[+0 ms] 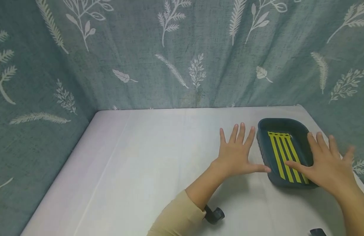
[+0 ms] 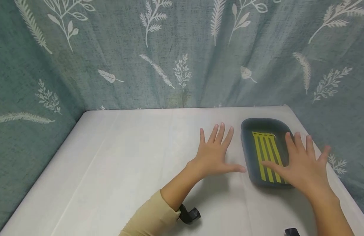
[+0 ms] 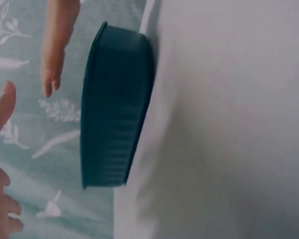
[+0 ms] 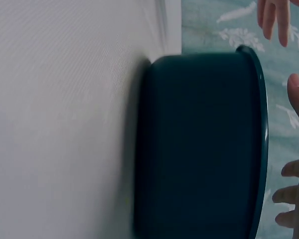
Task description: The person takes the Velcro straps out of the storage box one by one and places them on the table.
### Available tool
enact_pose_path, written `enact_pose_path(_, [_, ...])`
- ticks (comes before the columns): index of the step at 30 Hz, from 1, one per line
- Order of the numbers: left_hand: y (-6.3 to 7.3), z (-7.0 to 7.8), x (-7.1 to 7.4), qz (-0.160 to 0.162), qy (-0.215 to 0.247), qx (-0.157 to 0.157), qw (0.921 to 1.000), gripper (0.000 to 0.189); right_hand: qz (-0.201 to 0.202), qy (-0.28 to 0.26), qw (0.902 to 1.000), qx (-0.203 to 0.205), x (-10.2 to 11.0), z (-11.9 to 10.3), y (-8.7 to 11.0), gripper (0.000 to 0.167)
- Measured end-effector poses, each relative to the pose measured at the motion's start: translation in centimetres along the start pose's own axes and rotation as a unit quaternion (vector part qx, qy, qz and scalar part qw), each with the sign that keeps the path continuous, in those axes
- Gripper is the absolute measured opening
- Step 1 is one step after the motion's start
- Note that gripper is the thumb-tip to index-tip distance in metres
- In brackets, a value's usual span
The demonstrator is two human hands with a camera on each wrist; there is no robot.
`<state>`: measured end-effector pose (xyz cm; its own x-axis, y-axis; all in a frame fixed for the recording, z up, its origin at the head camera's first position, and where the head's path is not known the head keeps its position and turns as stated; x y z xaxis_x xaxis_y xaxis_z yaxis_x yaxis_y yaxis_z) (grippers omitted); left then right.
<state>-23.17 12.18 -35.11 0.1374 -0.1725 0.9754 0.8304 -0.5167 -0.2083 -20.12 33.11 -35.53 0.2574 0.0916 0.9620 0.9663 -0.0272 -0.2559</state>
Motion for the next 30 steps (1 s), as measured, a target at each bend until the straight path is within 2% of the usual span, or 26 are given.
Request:
enact_pose_path(5, [-0.1,1.7,-0.8,-0.019,0.024,0.004,0.9995,0.116,0.019,-0.006,0.9997,-0.01,0.0,1.8,0.9,0.117])
enact_pose_path(11, [-0.1,3.1,-1.8,-0.027,0.045,0.011,0.9986,0.116,0.071,-0.05,0.9962,0.011,0.4,3.1,2.0,0.113])
enact_pose_path(15, [0.1,3.7,-2.4,-0.024,0.107,0.029,0.9935,0.116,0.099,-0.1,0.9897,0.028,0.4,3.5,2.6,0.113])
enact_pose_path(17, [0.1,4.0,-2.7,-0.02,0.16,0.045,0.9859,0.116,0.095,-0.132,0.9861,0.034,0.1,3.8,2.9,0.113])
enact_pose_path(18, [0.1,4.0,-2.8,-0.019,0.189,0.055,0.9802,0.115,0.085,-0.148,0.9848,0.032,-0.2,3.9,2.9,0.113])
enact_pose_path(20, [0.2,4.1,-3.2,-0.02,0.261,0.08,0.9618,0.113,0.071,-0.178,0.9809,0.032,-0.8,4.2,3.0,0.113])
enact_pose_path(25, [0.3,3.9,-4.7,-0.03,0.425,0.141,0.8938,0.107,0.03,-0.257,0.9655,0.027,-2.2,5.0,3.0,0.107])
enact_pose_path(28, [0.2,3.9,-5.5,-0.035,0.483,0.155,0.8609,0.107,-0.001,-0.301,0.9536,0.017,-3.1,5.6,3.3,0.101])
enact_pose_path(30, [0.1,4.1,-5.9,-0.039,0.513,0.152,0.8438,0.108,-0.015,-0.327,0.9448,0.013,-3.6,6.2,3.5,0.099])
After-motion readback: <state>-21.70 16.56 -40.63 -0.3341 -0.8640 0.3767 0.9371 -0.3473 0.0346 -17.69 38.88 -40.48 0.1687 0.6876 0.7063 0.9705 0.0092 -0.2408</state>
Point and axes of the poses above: each hand's wrist, its own y-axis away from the middle knuckle, its own x-axis out of the back of the hand, z = x × y, the point moved 9 cm from there along -y, towards the middle knuckle, and after that the axes turned 8 degrees about z, right-handed, at the moved point
